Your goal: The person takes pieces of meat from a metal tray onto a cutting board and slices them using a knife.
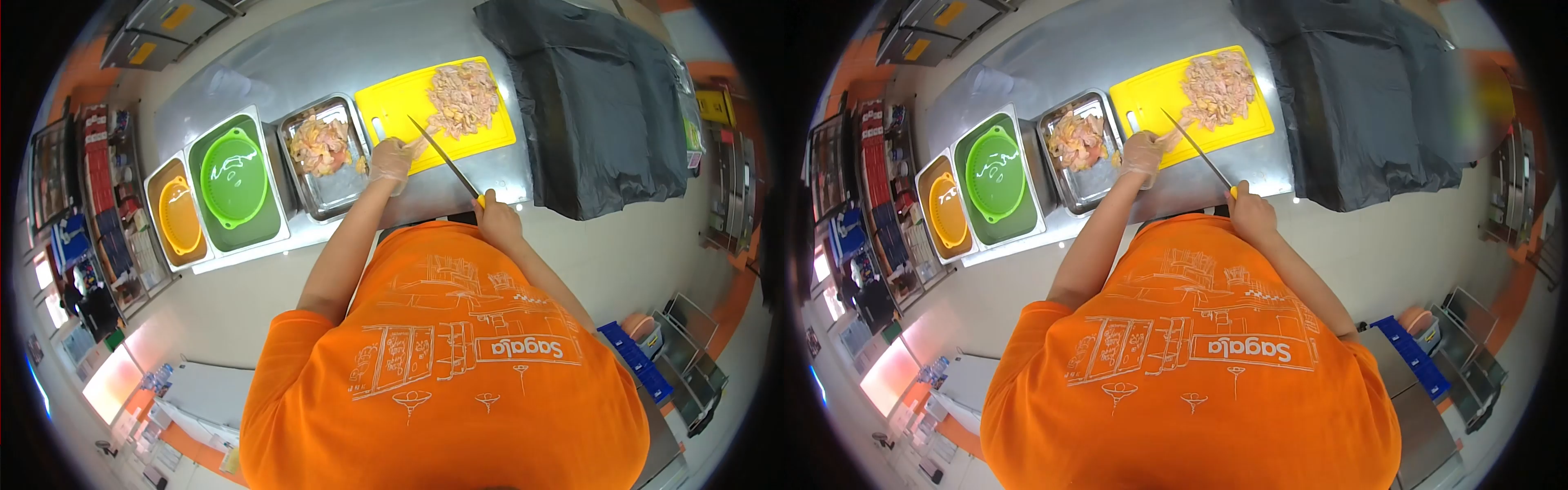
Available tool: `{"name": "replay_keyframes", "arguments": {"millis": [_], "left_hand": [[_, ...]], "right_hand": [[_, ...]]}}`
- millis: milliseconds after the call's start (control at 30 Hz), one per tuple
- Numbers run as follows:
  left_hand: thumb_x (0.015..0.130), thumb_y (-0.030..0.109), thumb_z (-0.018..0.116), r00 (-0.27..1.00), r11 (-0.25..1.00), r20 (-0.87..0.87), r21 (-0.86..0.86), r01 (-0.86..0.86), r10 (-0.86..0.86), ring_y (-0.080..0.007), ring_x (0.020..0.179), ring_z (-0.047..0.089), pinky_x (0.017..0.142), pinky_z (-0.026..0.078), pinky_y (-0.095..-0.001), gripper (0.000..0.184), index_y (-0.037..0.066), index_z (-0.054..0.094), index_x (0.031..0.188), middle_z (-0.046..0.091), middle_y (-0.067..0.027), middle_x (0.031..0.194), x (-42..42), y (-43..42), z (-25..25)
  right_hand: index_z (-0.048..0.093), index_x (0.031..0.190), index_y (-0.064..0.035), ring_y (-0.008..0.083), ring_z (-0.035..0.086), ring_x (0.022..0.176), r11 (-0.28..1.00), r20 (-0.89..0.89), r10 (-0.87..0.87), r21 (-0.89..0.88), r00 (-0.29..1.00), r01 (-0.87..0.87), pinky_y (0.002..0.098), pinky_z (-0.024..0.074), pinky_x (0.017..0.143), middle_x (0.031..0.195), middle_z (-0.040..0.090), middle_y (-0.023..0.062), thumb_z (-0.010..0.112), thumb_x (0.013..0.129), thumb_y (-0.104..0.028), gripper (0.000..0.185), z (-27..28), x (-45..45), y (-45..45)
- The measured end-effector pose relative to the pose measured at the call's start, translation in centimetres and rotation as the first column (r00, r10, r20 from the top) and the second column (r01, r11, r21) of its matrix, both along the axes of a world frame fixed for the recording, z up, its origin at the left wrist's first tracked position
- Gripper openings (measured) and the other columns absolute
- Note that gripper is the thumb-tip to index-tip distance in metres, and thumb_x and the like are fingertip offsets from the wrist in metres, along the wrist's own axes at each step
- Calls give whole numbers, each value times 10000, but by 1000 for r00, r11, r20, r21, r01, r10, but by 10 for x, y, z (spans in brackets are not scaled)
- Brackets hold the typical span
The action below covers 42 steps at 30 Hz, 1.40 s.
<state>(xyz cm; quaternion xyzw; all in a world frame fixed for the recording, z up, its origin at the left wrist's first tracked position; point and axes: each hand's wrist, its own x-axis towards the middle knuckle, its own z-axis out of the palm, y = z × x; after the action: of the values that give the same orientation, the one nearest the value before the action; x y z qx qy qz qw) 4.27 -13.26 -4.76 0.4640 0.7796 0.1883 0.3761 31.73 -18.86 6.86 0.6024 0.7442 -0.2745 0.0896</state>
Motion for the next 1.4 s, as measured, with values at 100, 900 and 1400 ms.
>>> {"name": "replay_keyframes", "arguments": {"millis": [100, 900, 1400], "left_hand": [[894, 345, 707, 1000, 1000, -23, -20, 4, -5, -422, 901, 708, 813, 554, -480, 351, 9, 752, 985, 724, -262, 944, 8, -7, 37], [927, 340, 704, 959, 996, 276, 66, 55, -71, -339, 775, 709, 732, 544, -401, 348, 13, 765, 1030, 741, -206, 872, 4, 14, 36], [858, 346, 722, 1000, 996, -13, 93, 4, -3, -286, 836, 748, 773, 578, -369, 314, 47, 778, 936, 764, -158, 881, -8, 19, -19]], "right_hand": [[500, 1061, 7, 460, 705, 743, 999, 49, 41, -11, 998, -41, 566, 557, 665, 799, 703, 261, 502, 1055, -372, 378, -7, 0, 4], [489, 1068, 0, 487, 681, 769, 997, -29, -74, 30, 997, 75, 592, 529, 681, 807, 687, 286, 526, 1052, -379, 381, -19, 48, 7], [492, 1070, 3, 495, 691, 729, 999, -56, 35, -28, 998, -37, 586, 548, 662, 762, 685, 293, 528, 1046, -368, 374, -3, 5, 7]]}}
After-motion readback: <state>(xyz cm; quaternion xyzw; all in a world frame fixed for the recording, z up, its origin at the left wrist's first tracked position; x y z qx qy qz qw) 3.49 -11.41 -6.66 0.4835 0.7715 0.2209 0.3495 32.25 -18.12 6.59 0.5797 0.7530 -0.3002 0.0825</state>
